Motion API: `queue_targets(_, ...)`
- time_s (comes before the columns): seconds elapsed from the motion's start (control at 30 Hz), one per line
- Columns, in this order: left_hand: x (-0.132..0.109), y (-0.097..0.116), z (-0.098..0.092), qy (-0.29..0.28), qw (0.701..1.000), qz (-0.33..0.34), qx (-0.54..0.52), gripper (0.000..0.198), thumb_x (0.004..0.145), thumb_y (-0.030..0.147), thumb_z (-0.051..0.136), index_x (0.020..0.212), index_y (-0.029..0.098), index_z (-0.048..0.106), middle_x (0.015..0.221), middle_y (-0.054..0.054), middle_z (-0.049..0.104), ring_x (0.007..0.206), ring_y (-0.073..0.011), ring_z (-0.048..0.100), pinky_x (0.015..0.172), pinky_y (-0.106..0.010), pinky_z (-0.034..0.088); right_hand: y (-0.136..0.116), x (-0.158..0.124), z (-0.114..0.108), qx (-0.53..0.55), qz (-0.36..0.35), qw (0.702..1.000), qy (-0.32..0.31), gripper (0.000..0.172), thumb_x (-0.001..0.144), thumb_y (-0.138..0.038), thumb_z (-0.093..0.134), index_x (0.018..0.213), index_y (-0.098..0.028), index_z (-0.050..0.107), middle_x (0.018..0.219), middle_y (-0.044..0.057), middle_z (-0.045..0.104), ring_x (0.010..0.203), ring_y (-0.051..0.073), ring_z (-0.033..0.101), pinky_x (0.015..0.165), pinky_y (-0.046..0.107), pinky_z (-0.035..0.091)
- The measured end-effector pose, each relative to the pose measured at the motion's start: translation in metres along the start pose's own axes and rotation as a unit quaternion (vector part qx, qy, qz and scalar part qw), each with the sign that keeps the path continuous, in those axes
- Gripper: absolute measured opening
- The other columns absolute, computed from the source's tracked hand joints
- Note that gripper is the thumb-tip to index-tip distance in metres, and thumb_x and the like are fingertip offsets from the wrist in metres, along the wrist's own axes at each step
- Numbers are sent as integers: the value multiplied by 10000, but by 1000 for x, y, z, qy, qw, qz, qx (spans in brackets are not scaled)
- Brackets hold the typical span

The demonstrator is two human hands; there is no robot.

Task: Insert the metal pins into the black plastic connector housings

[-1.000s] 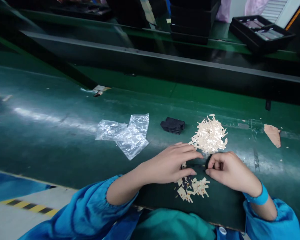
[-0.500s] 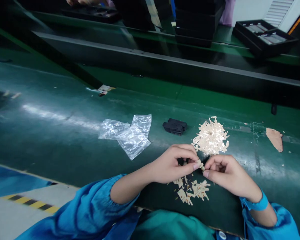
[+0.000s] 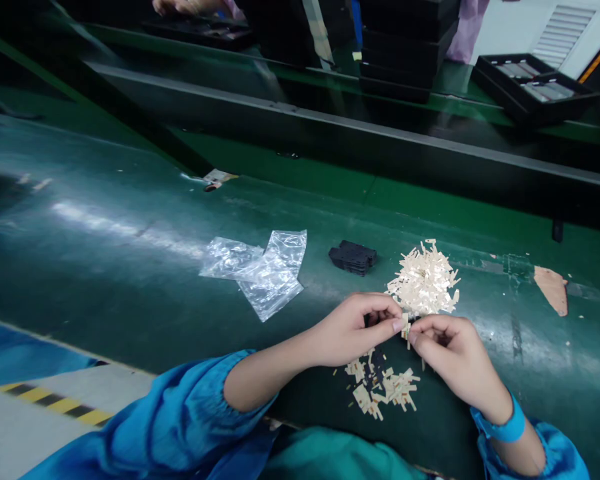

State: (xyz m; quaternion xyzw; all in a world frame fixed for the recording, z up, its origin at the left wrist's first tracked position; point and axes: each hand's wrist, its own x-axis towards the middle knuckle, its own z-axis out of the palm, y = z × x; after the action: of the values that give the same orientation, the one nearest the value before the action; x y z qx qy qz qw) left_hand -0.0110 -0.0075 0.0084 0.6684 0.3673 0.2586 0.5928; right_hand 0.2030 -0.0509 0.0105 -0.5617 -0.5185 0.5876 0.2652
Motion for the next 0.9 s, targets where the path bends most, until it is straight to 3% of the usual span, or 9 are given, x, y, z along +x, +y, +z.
queue_targets(0.1,0,-3,2,1,1000,16,5,205,961,314,596,871,162,700,782,-14,664,684,-115,568,616,-231,439,2,1,0,-7,2,1000,10,285,877,-435,712,800,-165,763,557,-24,506,521,130,407,501,263,307)
queue_targets(0.2,-1,-7,4,50,997,8,51,178,940,343,642,982,180,702,793,-3,669,660,-117,574,610,-235,465,5,0,1,-26,-10,999,42,269,883,-419,705,796,-171,762,561,-20,524,517,132,413,493,264,318)
queue_targets(0.3,-3,-8,4,82,989,49,116,184,958,331,630,1035,195,727,874,-29,714,729,-142,636,702,-275,527,9,-2,1,-64,-37,994,77,234,891,-385,691,808,-183,774,612,5,610,535,147,468,512,274,379)
queue_targets(0.47,-6,-5,4,24,981,124,148,291,1043,237,476,1134,196,750,1100,-76,773,996,-200,716,881,-337,559,10,-3,2,-122,-78,986,79,250,932,-397,655,854,-196,781,745,46,731,591,178,568,555,288,460)
queue_targets(0.9,-7,-10,7,20,965,129,229,298,1044,203,410,1105,171,699,1032,-79,754,934,-207,703,827,-332,554,7,-5,4,-202,-140,966,74,192,968,-299,598,892,-212,751,723,23,728,545,166,573,554,284,449)
